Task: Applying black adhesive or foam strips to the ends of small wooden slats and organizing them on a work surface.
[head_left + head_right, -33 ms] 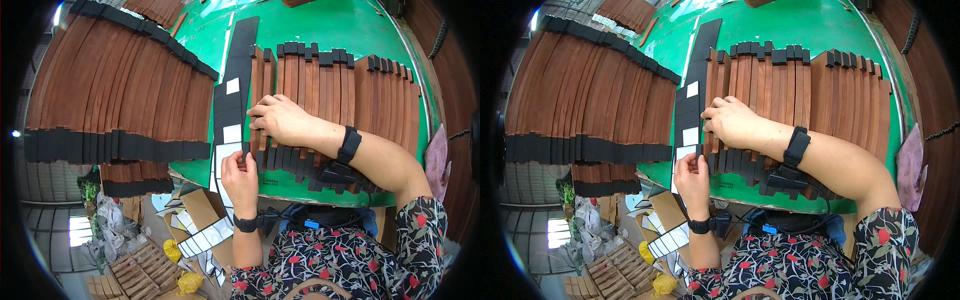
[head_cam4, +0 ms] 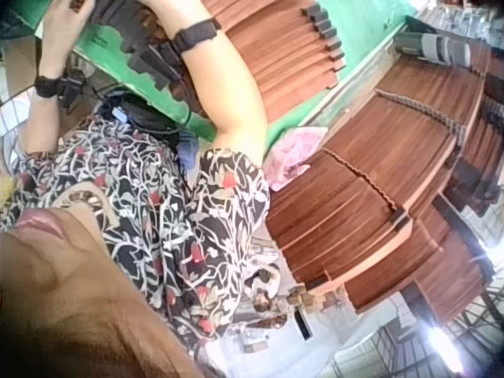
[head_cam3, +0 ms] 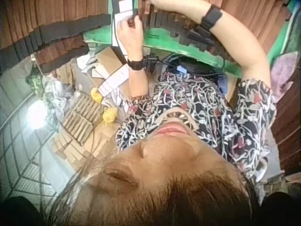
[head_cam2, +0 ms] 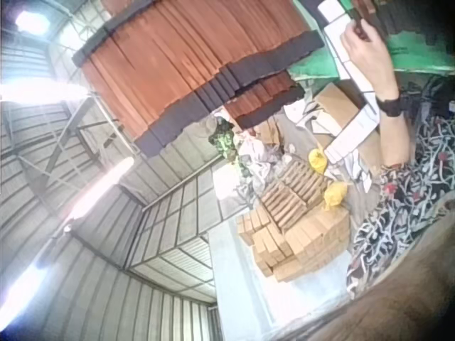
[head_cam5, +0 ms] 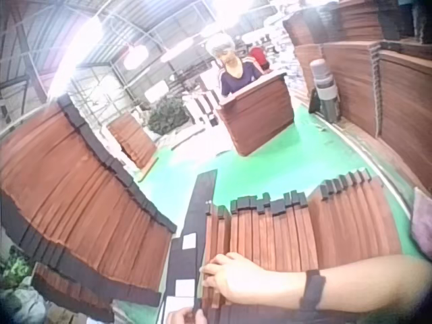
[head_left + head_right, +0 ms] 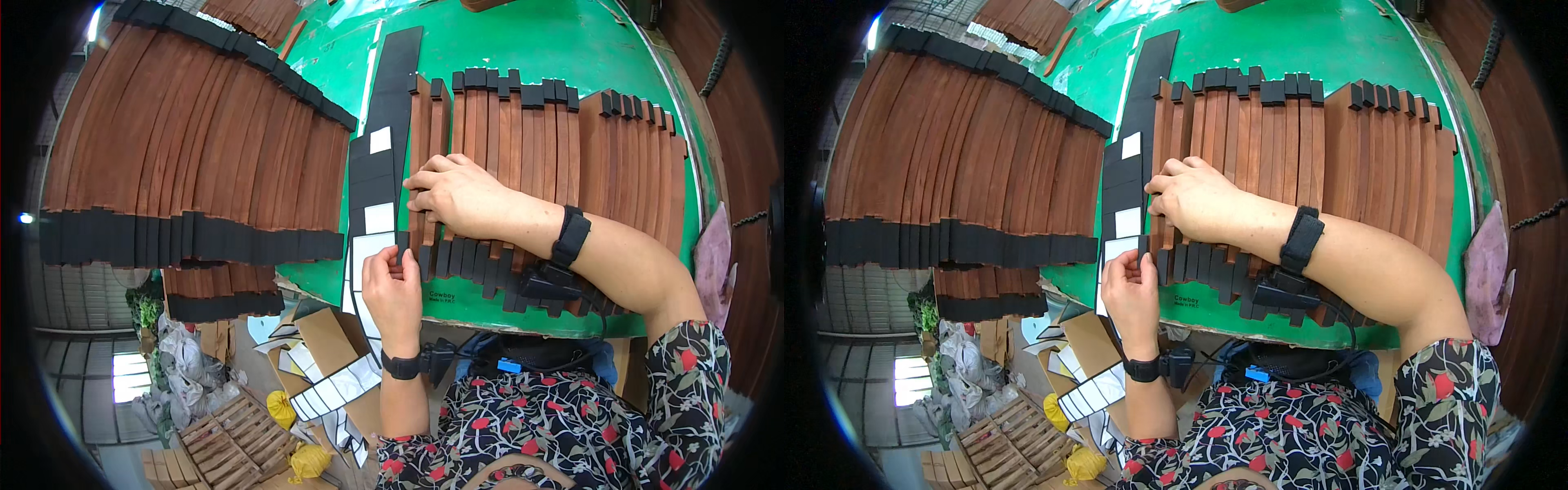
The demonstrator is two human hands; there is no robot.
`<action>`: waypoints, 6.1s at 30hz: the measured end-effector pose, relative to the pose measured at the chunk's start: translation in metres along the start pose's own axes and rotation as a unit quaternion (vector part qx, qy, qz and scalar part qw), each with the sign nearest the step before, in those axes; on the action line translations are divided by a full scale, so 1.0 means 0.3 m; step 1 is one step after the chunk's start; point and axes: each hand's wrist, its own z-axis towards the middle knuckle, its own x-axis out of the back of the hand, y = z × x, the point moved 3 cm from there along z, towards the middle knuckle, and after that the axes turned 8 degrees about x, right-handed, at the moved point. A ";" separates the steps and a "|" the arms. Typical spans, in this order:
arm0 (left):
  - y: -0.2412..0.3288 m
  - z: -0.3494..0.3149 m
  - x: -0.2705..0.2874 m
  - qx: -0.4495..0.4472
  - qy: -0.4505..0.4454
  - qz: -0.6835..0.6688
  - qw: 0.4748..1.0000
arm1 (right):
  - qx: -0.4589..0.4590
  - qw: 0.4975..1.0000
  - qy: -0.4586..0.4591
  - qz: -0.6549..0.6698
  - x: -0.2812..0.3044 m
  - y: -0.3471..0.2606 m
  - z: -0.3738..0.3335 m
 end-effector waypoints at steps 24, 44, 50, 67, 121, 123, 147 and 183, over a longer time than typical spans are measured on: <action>0.002 0.012 0.002 0.017 -0.037 -0.005 0.999 | -0.001 1.000 0.002 -0.006 0.000 0.000 -0.001; -0.004 0.033 0.004 0.044 -0.065 -0.006 0.997 | -0.004 1.000 0.009 -0.006 -0.005 -0.001 -0.001; -0.015 0.031 -0.001 0.070 -0.057 -0.022 0.996 | -0.006 1.000 -0.001 -0.005 0.007 -0.011 0.001; -0.033 0.027 0.001 0.068 -0.051 -0.034 0.996 | -0.008 1.000 0.013 -0.003 -0.012 -0.007 0.004; -0.039 -0.020 0.023 0.079 -0.089 -0.077 0.990 | 0.082 0.990 -0.020 -0.108 -0.020 -0.063 -0.006; -0.043 -0.025 0.019 0.080 -0.084 -0.088 0.989 | 0.079 0.991 -0.019 -0.107 -0.018 -0.067 -0.006; -0.016 -0.021 0.022 0.006 -0.081 -0.033 0.996 | 0.064 0.994 -0.030 -0.087 -0.020 -0.060 -0.003; -0.036 -0.017 0.014 -0.013 -0.049 -0.022 0.998 | 0.085 0.985 -0.047 -0.141 -0.012 -0.067 -0.001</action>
